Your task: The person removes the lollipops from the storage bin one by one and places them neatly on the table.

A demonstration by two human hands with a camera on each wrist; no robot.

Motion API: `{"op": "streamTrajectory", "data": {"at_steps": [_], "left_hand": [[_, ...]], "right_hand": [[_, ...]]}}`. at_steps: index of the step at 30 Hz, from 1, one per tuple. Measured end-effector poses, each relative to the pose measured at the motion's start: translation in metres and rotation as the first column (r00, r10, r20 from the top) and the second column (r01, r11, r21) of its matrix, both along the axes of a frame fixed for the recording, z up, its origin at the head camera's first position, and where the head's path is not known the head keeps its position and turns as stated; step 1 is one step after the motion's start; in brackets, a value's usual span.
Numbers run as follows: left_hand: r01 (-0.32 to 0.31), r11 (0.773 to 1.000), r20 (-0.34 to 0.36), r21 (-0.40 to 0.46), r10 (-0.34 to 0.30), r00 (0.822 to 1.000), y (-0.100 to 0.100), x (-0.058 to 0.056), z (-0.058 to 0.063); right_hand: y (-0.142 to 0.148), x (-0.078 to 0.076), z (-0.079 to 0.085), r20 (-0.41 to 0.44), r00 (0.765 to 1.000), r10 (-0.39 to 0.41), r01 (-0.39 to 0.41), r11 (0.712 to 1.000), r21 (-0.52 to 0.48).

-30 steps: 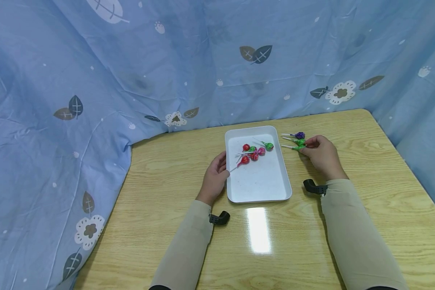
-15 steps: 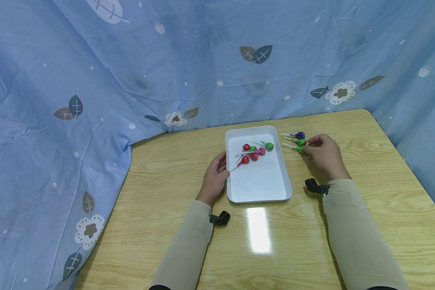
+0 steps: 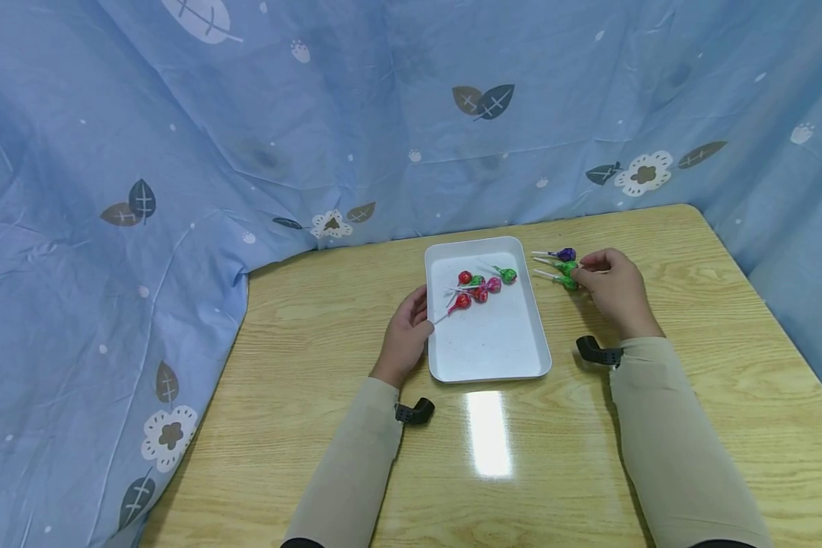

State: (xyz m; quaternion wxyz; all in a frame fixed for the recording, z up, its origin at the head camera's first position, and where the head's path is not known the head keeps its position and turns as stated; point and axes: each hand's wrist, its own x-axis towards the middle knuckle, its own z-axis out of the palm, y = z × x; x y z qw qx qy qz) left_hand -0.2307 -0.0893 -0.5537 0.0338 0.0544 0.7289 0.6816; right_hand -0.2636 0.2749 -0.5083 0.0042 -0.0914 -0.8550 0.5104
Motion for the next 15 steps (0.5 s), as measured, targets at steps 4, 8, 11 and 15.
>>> {"op": "streamTrajectory", "data": {"at_steps": [4, 8, 11, 15], "left_hand": [[0.006, 1.000, -0.006, 0.014, -0.006, 1.000, 0.0001, 0.0000, 0.0002], [0.006, 1.000, -0.007, 0.016, -0.006, 1.000, 0.0001, 0.0004, 0.0007], [0.003, 1.000, -0.003, 0.007, -0.003, 1.000, 0.0004, 0.0007, 0.0013], [-0.001, 1.000, 0.000, -0.007, 0.001, 1.000, 0.0007, 0.0010, 0.0015]], "right_hand": [[-0.0007, 0.0002, 0.0012, -0.010, 1.000, 0.008, -0.008, 1.000, -0.003], [0.0000, 0.0001, 0.0014, -0.010, 1.000, 0.020, -0.020, 1.000, -0.003], [0.0001, 0.0000, 0.0019, -0.014, 0.999, 0.032, -0.032, 0.999, -0.010], [-0.0013, 0.0009, 0.0032, -0.025, 0.999, 0.041, -0.042, 0.999, -0.029]]}}
